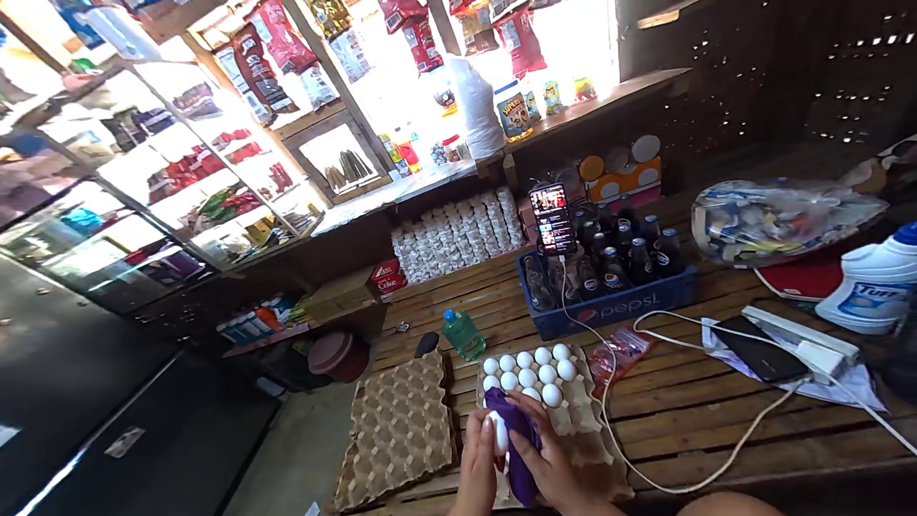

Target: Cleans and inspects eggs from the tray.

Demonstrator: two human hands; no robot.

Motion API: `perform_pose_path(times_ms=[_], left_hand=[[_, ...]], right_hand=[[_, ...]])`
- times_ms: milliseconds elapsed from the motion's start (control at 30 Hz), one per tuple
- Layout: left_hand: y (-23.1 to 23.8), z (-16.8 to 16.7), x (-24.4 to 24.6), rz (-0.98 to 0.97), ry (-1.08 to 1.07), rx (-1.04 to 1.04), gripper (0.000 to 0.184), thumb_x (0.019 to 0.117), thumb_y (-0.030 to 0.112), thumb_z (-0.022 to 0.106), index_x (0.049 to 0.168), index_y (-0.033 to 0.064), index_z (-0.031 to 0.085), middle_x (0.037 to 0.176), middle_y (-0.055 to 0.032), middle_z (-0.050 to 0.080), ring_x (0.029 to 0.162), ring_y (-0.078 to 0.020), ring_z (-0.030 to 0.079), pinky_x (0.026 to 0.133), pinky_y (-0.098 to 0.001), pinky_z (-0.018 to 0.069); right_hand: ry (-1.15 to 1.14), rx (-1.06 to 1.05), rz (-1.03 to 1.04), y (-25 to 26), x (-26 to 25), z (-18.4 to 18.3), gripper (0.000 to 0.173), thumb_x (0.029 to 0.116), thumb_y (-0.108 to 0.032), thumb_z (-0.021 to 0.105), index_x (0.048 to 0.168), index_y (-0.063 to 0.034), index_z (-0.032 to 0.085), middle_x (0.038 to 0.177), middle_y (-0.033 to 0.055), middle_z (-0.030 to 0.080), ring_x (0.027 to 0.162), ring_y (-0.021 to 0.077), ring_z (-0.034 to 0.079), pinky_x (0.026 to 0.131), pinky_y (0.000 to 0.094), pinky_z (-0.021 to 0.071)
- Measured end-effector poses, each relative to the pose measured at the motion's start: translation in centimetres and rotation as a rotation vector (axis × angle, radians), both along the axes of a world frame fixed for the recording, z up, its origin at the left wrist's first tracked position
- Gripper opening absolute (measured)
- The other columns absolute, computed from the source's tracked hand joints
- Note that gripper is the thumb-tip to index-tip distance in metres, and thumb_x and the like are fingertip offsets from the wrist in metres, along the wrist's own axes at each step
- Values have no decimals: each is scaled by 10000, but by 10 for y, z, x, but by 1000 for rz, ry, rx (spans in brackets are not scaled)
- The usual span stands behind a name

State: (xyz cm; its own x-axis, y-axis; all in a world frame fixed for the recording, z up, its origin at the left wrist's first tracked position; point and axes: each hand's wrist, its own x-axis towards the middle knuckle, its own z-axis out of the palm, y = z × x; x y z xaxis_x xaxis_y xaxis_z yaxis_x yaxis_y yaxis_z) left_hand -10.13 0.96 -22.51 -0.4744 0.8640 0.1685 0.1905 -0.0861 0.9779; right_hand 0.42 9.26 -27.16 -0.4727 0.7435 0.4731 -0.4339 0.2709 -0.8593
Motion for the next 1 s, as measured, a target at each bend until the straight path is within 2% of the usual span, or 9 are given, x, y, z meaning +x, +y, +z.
perform_pose_path(times_ms=[200,300,367,500,667,767,867,933,1000], left_hand=[[-1,-7,2,56,114,62,654,1087,494,254,1297,-109,396,1118,-98,608,993,-20,622,879,-252,552],[-4,-14,0,-27,291,-13,691,1089,455,252,1342,-166,420,1242,-224,594,1140,-101,605,1006,-316,512],[-4,-15,0,-46,311,-66,561,1079,333,317,1345,-146,440,1205,-211,625,1077,-119,640,947,-336,548],[-2,-12,0,-72,247,-73,385,1075,269,374,1197,-71,507,882,-62,634,779,-74,629,736,-301,561],[-2,-3,4,52,-97,-19,446,1089,356,258,1233,-25,439,899,0,606,713,-20,600,653,-224,542],[0,-2,1,143,-213,-40,533,1079,428,231,1316,-19,397,992,-49,633,804,-71,651,733,-278,579],[-2,-6,3,67,-111,-48,683,1064,536,248,1353,-76,339,1132,-106,598,990,-69,634,875,-305,564],[-2,-10,5,-8,-23,-47,707,1071,538,267,1353,-102,365,1190,-129,593,1056,-61,615,923,-290,545],[-1,-11,5,-63,39,-62,515,1086,351,328,1303,-101,445,1119,-112,593,970,-53,611,853,-258,548]], right_hand=[[-6,232,-18,-4,-1,-2,409,993,-371,633,1374,-223,630,1480,135,514,1384,214,478,1139,415,429],[0,192,-9,1,0,-3,422,998,-388,620,1360,-171,645,1493,152,514,1396,242,474,1145,452,420],[6,88,9,1,1,-3,445,990,-342,629,1347,-77,645,1485,166,526,1390,235,491,1150,431,427],[-16,-192,72,-4,6,8,442,994,-183,592,1374,40,562,1386,142,603,1289,115,566,1119,301,450],[17,-81,90,-5,1,4,442,980,-184,628,1366,27,589,1405,161,588,1311,155,555,1118,343,456],[-29,129,46,-5,-1,-2,433,970,-267,663,1368,-98,644,1470,178,538,1378,243,502,1140,437,430],[-26,218,3,-3,-1,-4,418,981,-363,655,1367,-203,648,1501,161,507,1396,244,478,1144,447,425],[-14,179,-13,-1,0,-3,425,982,-384,646,1350,-171,654,1486,158,520,1390,238,483,1143,440,425],[-4,38,-15,-1,1,0,438,973,-318,653,1332,-68,655,1441,167,556,1362,216,508,1135,407,433]])
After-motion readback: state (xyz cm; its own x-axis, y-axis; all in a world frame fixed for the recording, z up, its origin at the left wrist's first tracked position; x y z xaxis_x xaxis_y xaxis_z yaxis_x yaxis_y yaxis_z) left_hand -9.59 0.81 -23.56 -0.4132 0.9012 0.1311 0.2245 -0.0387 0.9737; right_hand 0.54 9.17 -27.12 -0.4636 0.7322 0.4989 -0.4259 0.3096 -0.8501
